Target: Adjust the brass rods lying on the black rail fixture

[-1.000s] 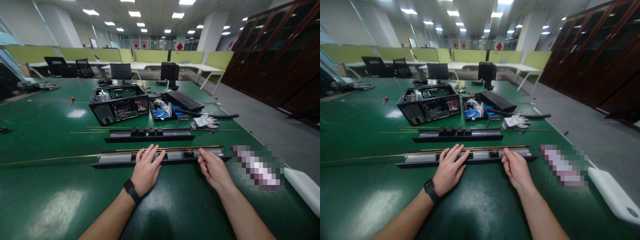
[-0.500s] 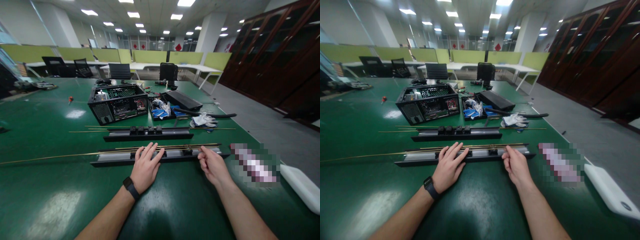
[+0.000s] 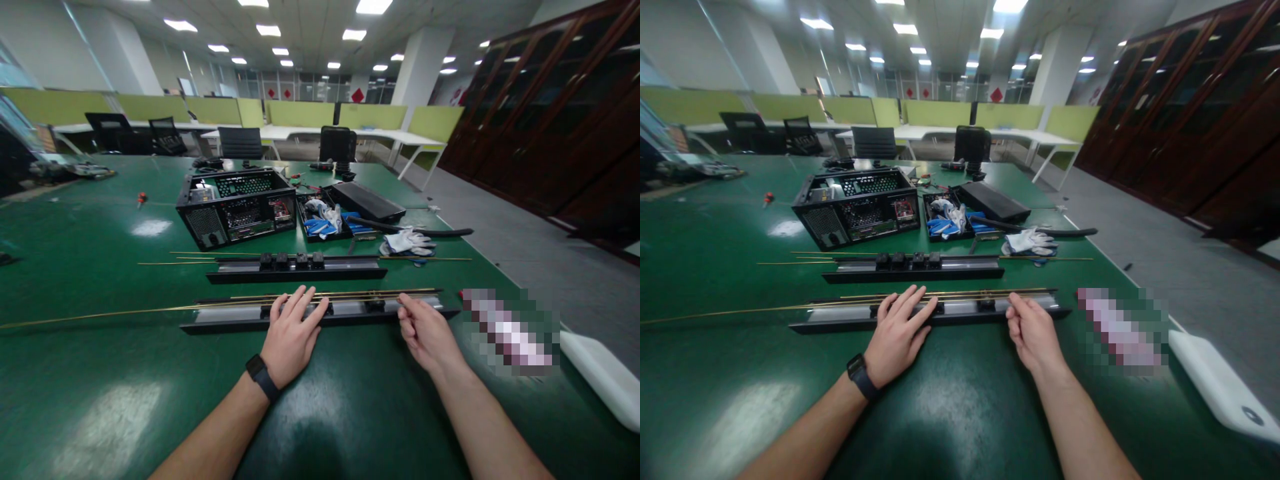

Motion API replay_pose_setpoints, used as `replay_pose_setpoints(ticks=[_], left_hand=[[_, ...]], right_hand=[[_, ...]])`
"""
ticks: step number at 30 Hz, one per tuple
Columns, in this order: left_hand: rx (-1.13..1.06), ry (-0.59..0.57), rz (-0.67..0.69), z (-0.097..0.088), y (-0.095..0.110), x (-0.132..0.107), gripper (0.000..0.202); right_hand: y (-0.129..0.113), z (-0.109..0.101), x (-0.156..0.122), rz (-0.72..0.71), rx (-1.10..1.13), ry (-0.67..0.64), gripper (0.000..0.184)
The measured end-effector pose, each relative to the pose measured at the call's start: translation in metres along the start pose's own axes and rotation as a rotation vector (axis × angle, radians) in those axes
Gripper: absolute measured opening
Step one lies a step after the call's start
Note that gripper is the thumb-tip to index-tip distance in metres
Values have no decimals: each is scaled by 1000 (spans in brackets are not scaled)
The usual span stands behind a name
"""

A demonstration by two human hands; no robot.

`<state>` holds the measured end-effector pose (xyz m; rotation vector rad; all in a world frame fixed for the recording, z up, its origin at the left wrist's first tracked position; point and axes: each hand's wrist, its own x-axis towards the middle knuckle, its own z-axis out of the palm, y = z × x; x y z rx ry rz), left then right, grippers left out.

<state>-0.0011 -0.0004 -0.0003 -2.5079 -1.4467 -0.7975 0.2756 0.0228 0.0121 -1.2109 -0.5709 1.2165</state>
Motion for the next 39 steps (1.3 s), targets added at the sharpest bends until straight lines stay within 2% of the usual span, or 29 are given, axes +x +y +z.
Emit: replay_pose_setpoints(ticks=[4,10,12,16,18,24,26,29,31,33,37,39], left_hand=[[-6,-2,0,-1,0,0,52],[-10,-12,-1,-1,-1,0,53],[-11,-13,2,0,-2,0,53],[-11,-5,4,0,-2,0,55],[-12,2,5,0,-1,0,55],[-16,-8,3,-1,-1,-1,54],[-15,-10,2,-1,0,-1,54],[-14,-11,4,-1,0,-1,54],[-14,-10,3,-1,0,-1,54],[-15,-10,0,-1,-1,-1,54],[-16,-13,-3,-1,-1,0,54],[-16,-10,0,-1,-1,0,54]], right_hand=[[4,3,-2,40,-44,-80,43],[1,0,1,-2,-34,-29,39],[-4,-5,5,-24,-15,30,34],[-12,-12,11,-64,37,230,28],[-12,-11,11,-89,25,262,30],[-2,-3,5,-58,-106,43,44],[-4,-8,9,-80,-79,92,42],[-11,-19,17,-133,-21,271,36],[-13,-21,19,-138,-19,320,35],[-10,-18,17,-108,-61,256,37],[-3,-6,7,-51,-147,42,45],[-5,-7,7,-69,-123,64,44]])
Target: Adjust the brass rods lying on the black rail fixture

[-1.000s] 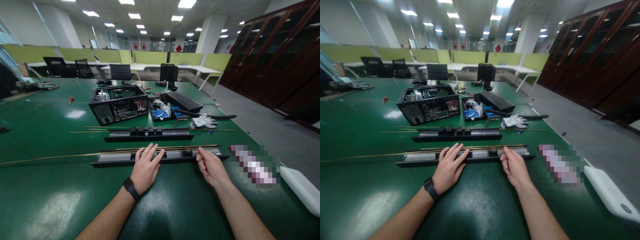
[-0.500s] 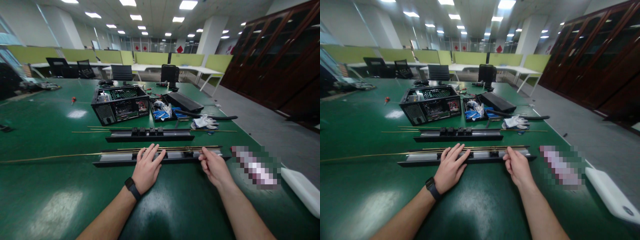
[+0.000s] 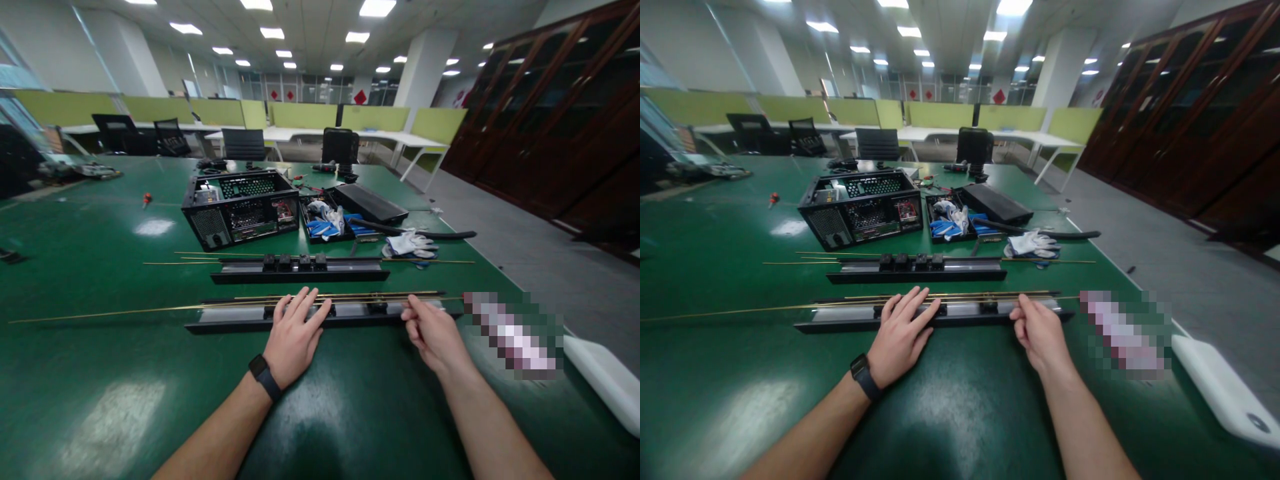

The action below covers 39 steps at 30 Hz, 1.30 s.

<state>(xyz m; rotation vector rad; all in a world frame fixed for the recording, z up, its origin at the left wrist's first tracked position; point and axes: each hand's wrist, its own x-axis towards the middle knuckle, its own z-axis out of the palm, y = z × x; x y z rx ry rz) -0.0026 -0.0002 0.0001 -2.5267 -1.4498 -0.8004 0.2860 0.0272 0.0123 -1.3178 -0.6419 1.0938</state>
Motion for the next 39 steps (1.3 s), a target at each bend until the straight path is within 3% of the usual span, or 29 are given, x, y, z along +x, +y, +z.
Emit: replay_pose_setpoints(ticks=[5,12,18,20,25,32,39], left_hand=[[-1,3,4,0,1,0,56],[7,-8,-2,0,0,0,54],[0,-6,-3,0,1,-1,54],[0,-5,-4,-1,1,0,54],[-2,-6,-4,-1,1,0,54],[-3,2,2,0,0,0,55],[1,-8,0,0,0,0,54]], right_hand=[[-6,-11,10,-38,64,230,39],[1,-4,2,22,-27,-22,50],[-4,-11,11,-49,47,233,42],[-4,-9,8,-29,24,202,44],[-3,-1,-2,27,-28,-23,46],[-4,-9,8,-27,54,192,39],[-1,1,-2,18,-56,-28,47]])
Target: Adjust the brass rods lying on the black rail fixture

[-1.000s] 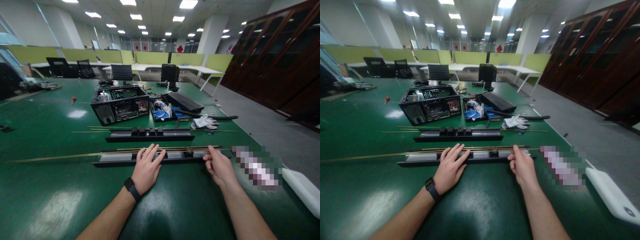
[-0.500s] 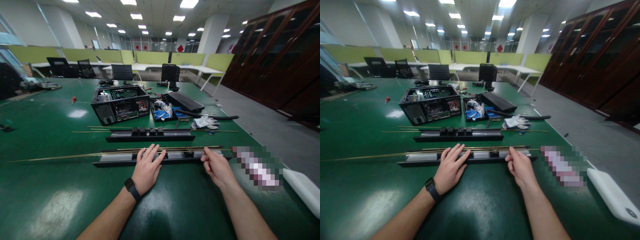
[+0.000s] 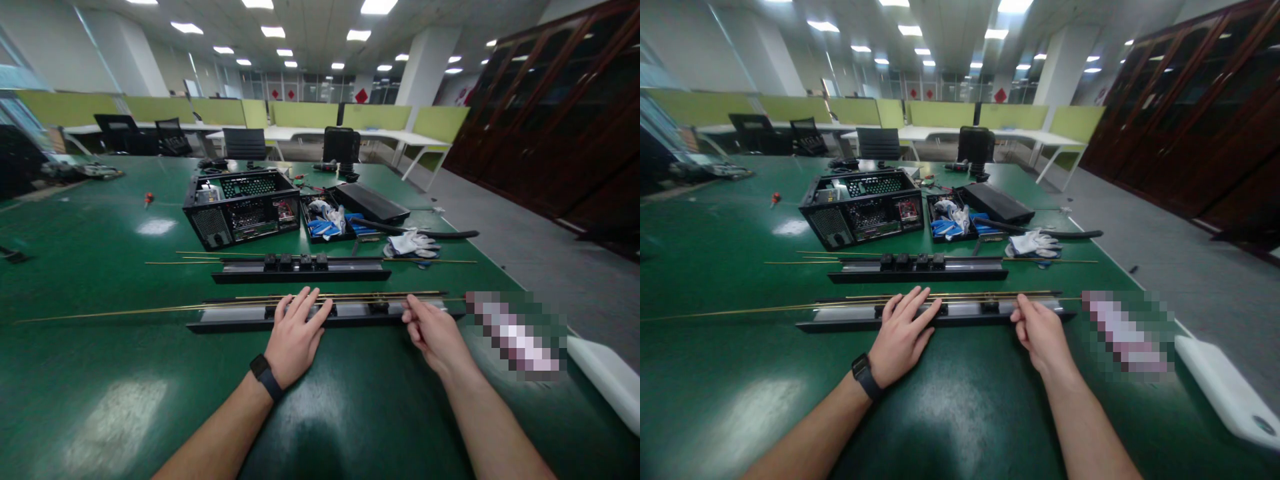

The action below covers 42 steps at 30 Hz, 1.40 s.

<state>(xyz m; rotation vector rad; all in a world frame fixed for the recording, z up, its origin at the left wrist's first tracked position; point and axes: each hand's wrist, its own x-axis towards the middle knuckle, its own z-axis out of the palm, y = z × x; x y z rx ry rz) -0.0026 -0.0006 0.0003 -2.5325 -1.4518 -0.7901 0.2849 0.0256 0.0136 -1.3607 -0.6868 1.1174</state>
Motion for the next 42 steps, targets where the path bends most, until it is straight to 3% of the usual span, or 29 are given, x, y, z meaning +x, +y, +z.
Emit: replay_pose_setpoints(ticks=[6,13,20,28,36,42], left_hand=[[5,7,3,1,0,0,55],[2,4,8,-1,0,-1,55],[2,0,5,-2,1,-1,54],[2,7,8,-1,0,0,55],[6,11,7,-1,-1,-1,56],[12,3,8,-1,0,0,54]], right_hand=[[-4,-7,7,-41,86,216,40],[0,-2,2,-9,11,43,45],[-1,-7,7,-58,73,195,38],[3,0,1,-16,-45,32,46],[2,-4,6,-56,80,153,46],[4,-4,5,-29,31,63,48]])
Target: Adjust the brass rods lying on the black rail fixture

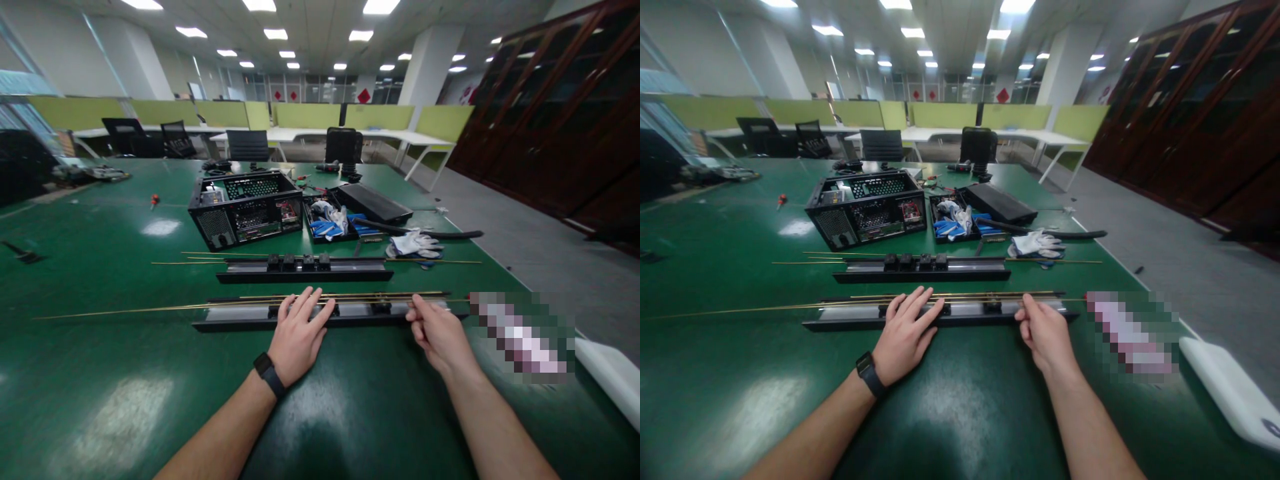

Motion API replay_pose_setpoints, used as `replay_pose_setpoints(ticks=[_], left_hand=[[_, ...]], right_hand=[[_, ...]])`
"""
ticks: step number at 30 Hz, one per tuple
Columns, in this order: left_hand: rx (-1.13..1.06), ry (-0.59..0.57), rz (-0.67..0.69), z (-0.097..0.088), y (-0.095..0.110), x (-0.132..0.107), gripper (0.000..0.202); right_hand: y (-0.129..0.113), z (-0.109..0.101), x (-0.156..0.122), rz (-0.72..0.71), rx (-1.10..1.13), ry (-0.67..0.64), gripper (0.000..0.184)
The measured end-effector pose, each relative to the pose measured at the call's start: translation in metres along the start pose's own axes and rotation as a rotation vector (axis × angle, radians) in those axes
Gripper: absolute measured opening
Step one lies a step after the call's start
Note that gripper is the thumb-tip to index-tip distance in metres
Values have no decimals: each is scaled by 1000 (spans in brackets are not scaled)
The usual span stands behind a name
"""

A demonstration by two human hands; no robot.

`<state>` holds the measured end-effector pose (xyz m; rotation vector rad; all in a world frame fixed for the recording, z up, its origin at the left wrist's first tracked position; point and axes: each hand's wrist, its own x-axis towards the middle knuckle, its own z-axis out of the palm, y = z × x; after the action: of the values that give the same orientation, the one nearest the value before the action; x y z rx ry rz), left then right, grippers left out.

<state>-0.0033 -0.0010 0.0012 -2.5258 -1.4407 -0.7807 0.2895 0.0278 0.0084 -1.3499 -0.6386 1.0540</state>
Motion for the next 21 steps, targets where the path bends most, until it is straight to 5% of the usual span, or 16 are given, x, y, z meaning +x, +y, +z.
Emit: replay_pose_setpoints(ticks=[6,13,21], left_hand=[[-4,-2,0,0,0,0,54],[-8,4,5,0,0,0,55],[-5,4,3,2,0,-1,55]], right_hand=[[-3,-6,7,-42,76,156,47],[0,0,1,-11,-7,9,51],[-3,-10,9,-48,70,144,43]])
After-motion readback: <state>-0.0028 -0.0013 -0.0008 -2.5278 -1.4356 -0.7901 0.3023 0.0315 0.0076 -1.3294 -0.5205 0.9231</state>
